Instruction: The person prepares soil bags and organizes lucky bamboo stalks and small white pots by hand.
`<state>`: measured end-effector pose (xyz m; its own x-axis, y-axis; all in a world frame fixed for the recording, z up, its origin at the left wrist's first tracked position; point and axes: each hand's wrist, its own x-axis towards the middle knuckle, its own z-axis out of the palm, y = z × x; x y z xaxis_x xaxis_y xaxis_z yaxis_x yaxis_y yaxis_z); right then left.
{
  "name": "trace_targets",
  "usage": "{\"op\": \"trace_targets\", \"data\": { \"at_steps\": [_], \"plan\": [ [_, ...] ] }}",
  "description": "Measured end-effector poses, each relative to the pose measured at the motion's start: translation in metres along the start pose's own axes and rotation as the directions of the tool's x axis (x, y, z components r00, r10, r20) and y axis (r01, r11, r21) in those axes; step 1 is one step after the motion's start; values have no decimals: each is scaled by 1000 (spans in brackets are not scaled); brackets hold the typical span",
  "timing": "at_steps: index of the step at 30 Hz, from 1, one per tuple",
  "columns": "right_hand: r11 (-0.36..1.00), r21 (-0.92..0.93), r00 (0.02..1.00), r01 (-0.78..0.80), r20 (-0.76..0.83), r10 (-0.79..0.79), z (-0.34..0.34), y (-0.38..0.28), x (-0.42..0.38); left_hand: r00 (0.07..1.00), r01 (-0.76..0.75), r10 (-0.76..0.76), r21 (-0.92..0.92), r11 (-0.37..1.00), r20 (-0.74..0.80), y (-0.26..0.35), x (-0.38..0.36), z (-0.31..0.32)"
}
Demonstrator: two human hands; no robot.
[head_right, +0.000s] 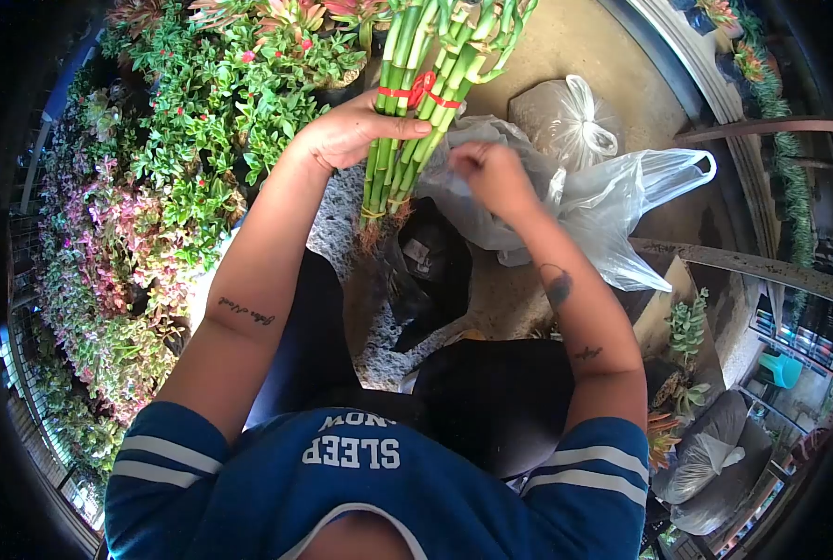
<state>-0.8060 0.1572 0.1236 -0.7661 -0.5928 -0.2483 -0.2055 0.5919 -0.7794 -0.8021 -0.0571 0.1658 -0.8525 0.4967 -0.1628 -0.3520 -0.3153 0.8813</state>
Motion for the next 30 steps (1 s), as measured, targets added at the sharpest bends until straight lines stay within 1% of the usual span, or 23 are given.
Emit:
{"op": "trace_targets", "data": {
  "at_steps": [1,2,3,4,5,6,7,8,9,10,11,12,13,15,16,17,18,20,24,25,26,28,30],
  "plan": [
    [999,40,977,24,-213,-15,-1,3,4,1000,10,-10,12,1000,12,-1,1,-3],
    [996,73,908,57,-419,-21,-3,1,6,1000,10,-10,13,1000,12,-1,1,-3],
    [999,12,932,-41,-359,43,-7,-5,1,1000,7,-7,0,1000,11,-1,1,-2],
    [999,11,930,-42,-364,43,-3,-4,-3,1000,3,-3,-10,1000,12,0,1,-1],
    [978,-174,994,-113,-27,109,4,-2,-8,1000,2,-2,-7,1000,18,1,1,0],
    [924,-366,928,-113,293,230,8,0,-10,1000,8,-8,7,1000,10,2,1,0],
    [923,-366,929,-118,287,232,11,2,-11,1000,14,-14,21,1000,3,3,0,1],
    [924,-380,832,-53,494,251,15,0,-11,1000,20,-20,33,999,-4,3,1,1],
    [926,-378,686,14,677,266,16,0,-12,1000,20,-19,43,999,-18,2,1,1],
    [925,-380,684,11,677,270,14,4,-12,1000,20,-19,39,999,-16,1,0,0],
    [924,-377,843,-63,475,252,8,9,-10,1000,18,-18,24,1000,5,0,0,0],
    [924,-357,945,-133,236,227,0,15,-7,1000,14,-14,13,1000,28,1,0,-1],
    [943,-298,975,-149,117,191,-10,20,-6,999,29,-30,14,999,27,-1,1,-3],
    [962,-223,986,-156,27,166,-36,17,-5,998,58,-58,17,998,35,-1,0,-5],
    [964,-181,981,-195,-51,189,-50,13,-7,995,91,-92,17,996,41,-1,-1,-6],
    [963,-137,968,-232,-129,215,-64,4,-10,996,78,-79,26,997,46,-1,-1,-6],
    [961,-140,966,-237,-135,219,-76,-10,-15,996,76,-78,24,997,54,0,-2,-5],
    [794,-436,878,-424,-412,242,-92,-33,-26,994,100,-102,54,994,43,5,-4,-2],
    [759,-540,909,-363,-384,162,-98,-5,-38,994,96,-98,58,994,38,5,-4,-2],
    [756,-515,914,-404,-262,310,-99,-1,-38,995,93,-95,62,994,41,4,-3,-3],
    [745,-494,886,-447,-131,445,-99,-1,-37,994,97,-100,64,993,51,4,-3,-4],
    [761,-482,895,-434,-135,425,-99,1,-32,991,106,-111,70,992,73,3,-3,-6],
    [838,-319,878,-442,-343,333,-107,4,-28,994,70,-75,62,996,76,4,-5,-3]
  ]
}}
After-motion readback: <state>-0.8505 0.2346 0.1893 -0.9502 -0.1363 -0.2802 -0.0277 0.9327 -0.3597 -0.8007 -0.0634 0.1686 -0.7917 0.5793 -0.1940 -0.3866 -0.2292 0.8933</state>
